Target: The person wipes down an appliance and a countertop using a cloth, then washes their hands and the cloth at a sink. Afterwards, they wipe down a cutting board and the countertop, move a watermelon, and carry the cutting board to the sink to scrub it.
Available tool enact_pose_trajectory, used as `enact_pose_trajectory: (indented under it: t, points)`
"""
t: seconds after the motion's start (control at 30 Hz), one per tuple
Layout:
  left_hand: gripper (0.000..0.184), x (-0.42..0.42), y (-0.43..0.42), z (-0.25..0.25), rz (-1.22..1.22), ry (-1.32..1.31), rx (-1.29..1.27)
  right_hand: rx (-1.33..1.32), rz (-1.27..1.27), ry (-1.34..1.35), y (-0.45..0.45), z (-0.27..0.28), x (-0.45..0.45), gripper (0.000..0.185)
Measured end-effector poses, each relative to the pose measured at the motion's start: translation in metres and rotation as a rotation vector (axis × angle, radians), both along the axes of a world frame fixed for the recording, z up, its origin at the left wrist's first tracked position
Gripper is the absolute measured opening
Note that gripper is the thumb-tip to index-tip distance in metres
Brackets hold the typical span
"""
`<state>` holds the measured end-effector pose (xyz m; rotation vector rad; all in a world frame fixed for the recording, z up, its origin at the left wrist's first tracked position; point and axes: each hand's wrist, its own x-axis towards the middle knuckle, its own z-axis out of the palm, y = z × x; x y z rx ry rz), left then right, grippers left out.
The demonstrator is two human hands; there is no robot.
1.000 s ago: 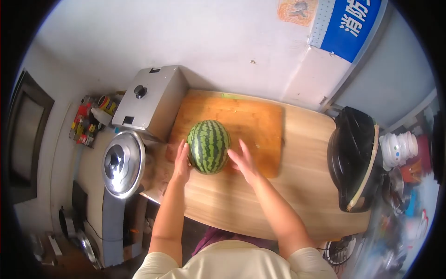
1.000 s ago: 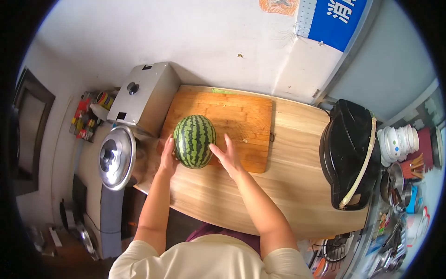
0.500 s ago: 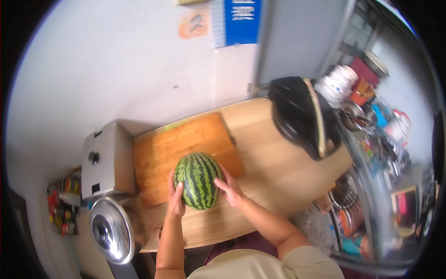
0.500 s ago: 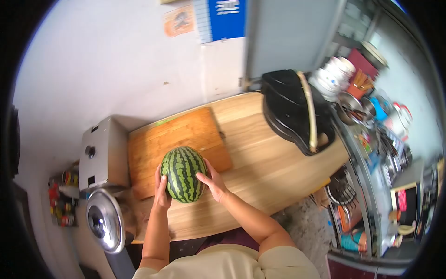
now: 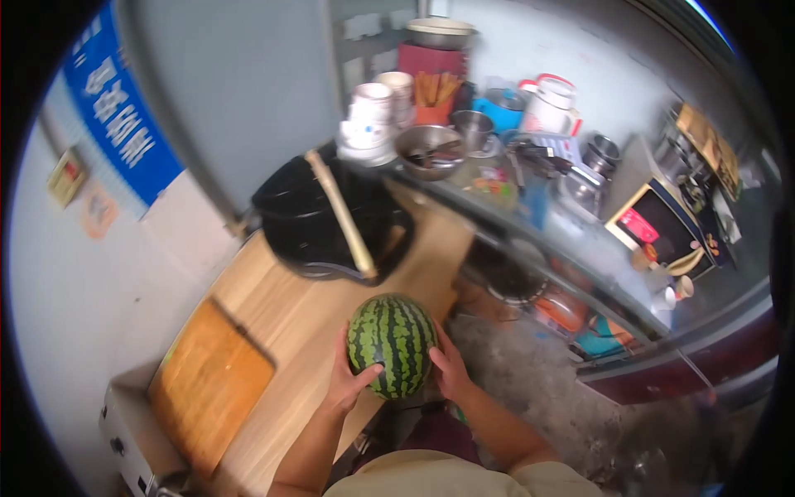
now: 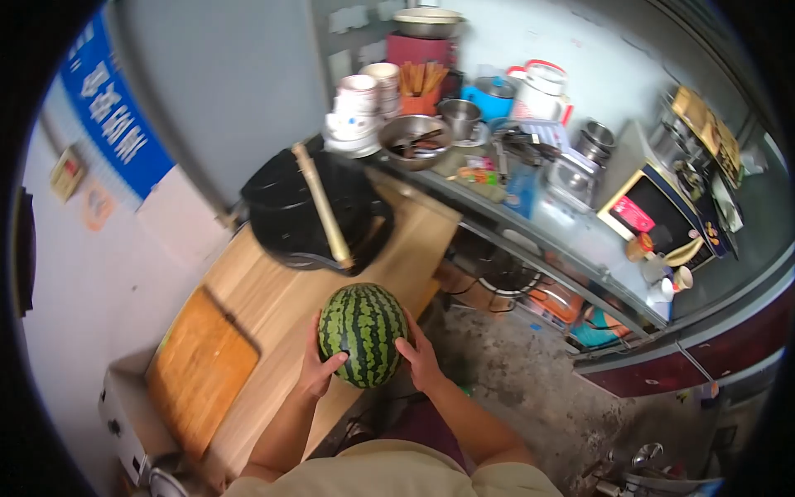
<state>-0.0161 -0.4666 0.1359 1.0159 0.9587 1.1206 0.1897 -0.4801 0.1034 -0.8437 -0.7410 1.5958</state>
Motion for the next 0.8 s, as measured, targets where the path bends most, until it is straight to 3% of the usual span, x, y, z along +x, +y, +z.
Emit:
enact_pose_trajectory:
  t: [0.3,0.47,0.8]
  points:
    - [0.098,0.231,0.128,-0.012,-0.365,0.095,0.161,0.078,-0.467,-0.185,0.044,0.01,0.208,0.093]
    - [0.097,0.332,0.182,-0.004,-0.475,0.018,0.114,0.117,-0.549,-0.338,0.082,0.024,0.288,0.1]
    - [0.095,0.42,0.244,-0.027,-0.418,0.075,0.133,0.087,-0.629,-0.539,0.149,0.013,0.353,0.106]
